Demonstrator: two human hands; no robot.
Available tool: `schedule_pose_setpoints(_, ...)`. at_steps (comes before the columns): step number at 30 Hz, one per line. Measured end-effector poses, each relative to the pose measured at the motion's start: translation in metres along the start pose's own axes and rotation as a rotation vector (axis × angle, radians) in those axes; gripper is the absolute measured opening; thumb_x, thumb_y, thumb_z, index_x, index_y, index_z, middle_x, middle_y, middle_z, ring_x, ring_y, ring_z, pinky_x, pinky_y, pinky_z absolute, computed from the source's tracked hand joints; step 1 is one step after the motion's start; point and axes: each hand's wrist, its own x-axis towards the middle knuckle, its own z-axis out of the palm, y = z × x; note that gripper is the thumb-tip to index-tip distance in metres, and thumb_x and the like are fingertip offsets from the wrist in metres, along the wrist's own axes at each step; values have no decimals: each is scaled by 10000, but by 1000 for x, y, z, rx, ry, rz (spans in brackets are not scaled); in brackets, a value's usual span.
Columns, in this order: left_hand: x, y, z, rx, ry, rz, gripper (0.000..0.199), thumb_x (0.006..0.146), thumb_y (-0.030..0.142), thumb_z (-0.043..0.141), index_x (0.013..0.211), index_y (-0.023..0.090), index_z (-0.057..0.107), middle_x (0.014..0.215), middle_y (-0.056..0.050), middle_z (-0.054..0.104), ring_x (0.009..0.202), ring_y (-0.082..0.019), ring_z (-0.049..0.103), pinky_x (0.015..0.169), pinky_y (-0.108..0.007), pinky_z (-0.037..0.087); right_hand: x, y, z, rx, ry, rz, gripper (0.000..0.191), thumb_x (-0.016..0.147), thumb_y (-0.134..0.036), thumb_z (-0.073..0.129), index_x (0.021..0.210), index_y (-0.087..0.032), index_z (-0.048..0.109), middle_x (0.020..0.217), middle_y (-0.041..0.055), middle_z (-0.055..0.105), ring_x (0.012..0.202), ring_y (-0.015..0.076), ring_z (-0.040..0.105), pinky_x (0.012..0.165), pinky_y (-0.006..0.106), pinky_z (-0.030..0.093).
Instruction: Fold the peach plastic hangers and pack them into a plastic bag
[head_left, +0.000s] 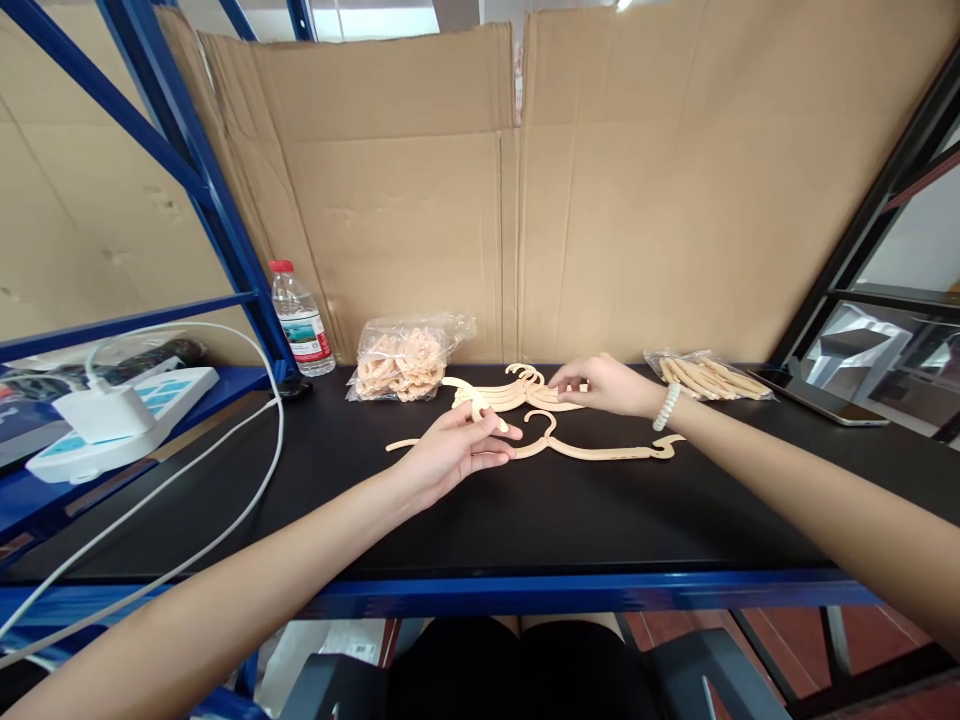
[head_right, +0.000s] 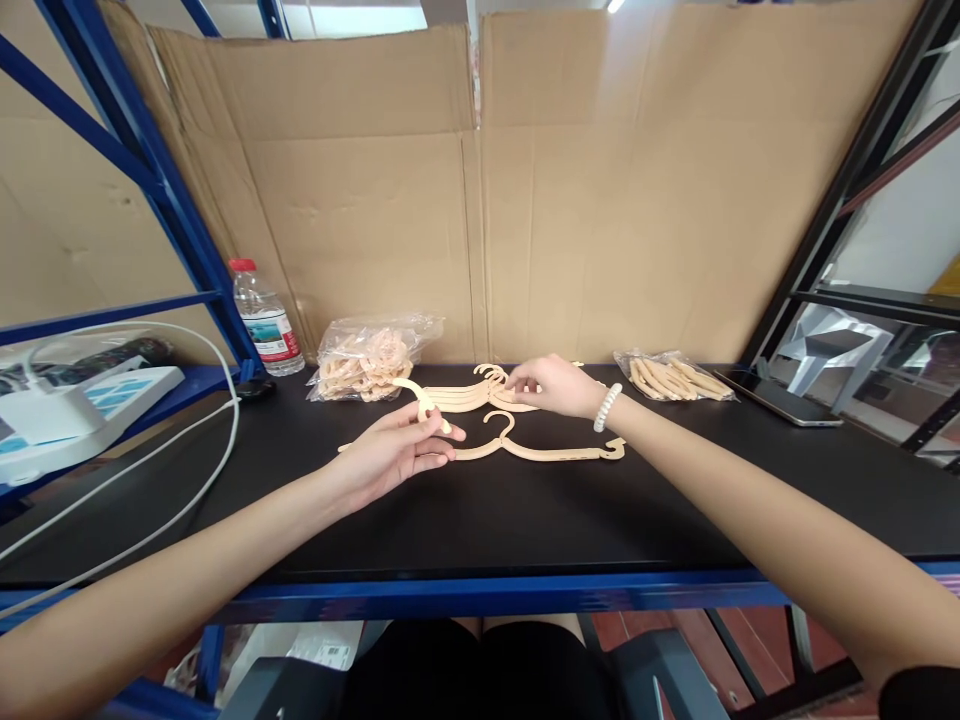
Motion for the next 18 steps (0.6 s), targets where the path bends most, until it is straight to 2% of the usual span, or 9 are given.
schedule_pose_setpoints(3,-1,5,-4,-23,61,25,153,880,179,623,818,167,484,823,-70,712,687,-125,677,714,-259,532,-3,18,14,-152,-92,59,145,820,-207,656,950,-166,703,928,67,703,819,221,646,733,325,481)
schedule_pose_setpoints(8,1,9,-17,-35,91,51,160,841,138,654,798,170,504,749,-24,674,702,-90,648,719,-217,505,-2,20,36,-221,8,119,76,839,-228,668,832,-152,676,866,81,671,884,248,602,770,338,456)
schedule_pose_setpoints(14,4,8,-28,-57,38,60,74,833,111,661,818,141,594,780,-29,680,687,-57,615,695,-153,499,5,20,40,-247,0,123,89,835,-218,663,765,-171,633,812,69,654,868,245,567,744,322,427)
schedule_pose_setpoints(18,5,9,-28,-76,44,80,62,821,79,666,792,119,628,813,-60,703,651,-51,610,663,-133,510,4,18,37,-199,88,114,116,808,-178,632,712,-188,567,785,55,638,841,234,570,722,315,426)
